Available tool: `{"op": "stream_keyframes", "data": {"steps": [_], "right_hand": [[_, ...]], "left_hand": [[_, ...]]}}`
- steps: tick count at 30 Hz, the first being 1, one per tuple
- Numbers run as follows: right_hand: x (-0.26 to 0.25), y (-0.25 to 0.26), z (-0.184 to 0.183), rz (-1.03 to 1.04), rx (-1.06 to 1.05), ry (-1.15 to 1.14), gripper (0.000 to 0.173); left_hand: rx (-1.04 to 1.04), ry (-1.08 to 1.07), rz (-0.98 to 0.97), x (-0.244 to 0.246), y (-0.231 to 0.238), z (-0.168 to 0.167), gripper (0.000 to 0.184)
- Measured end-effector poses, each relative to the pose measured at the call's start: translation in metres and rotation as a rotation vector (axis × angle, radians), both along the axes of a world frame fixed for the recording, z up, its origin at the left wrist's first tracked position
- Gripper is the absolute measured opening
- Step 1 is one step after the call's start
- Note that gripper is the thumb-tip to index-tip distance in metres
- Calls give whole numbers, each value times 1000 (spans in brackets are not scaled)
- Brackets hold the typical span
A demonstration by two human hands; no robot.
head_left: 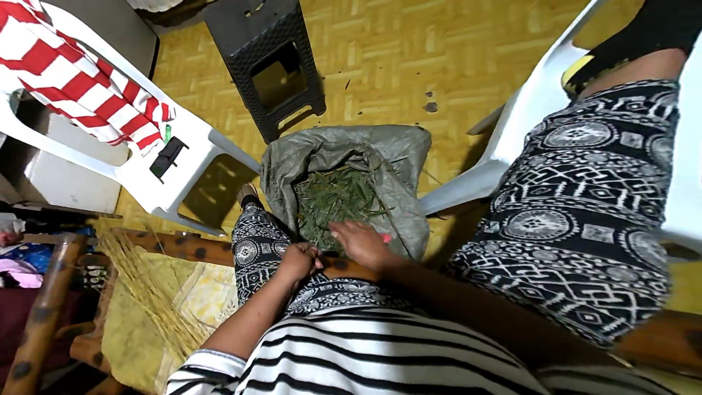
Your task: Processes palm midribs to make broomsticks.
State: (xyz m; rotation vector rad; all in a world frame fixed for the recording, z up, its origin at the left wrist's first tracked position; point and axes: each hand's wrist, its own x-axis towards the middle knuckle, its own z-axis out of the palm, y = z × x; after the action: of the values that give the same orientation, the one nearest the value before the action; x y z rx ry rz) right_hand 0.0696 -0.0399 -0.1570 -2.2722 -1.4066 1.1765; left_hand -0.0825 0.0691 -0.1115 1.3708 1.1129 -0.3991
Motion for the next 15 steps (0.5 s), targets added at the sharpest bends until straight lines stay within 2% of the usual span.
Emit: {"op": "stream_keyframes", "data": {"steps": [4,9,12,15], "right_hand": [[14,-2,-17,-81,-48,-46,46],[36,-6,-29,-304,-123,-96,44],[31,-4,-22,-283,-24,-37,45],[15,-3,-12,-157,47,64,47]], "left_hand": [[-105,-11,33,-6,-1,1,24],[-147,-7,30,-16,0,3,24],[-162,3,98,-16,2,1,23],[-181,-14,148,-11,2,-1,23]]}}
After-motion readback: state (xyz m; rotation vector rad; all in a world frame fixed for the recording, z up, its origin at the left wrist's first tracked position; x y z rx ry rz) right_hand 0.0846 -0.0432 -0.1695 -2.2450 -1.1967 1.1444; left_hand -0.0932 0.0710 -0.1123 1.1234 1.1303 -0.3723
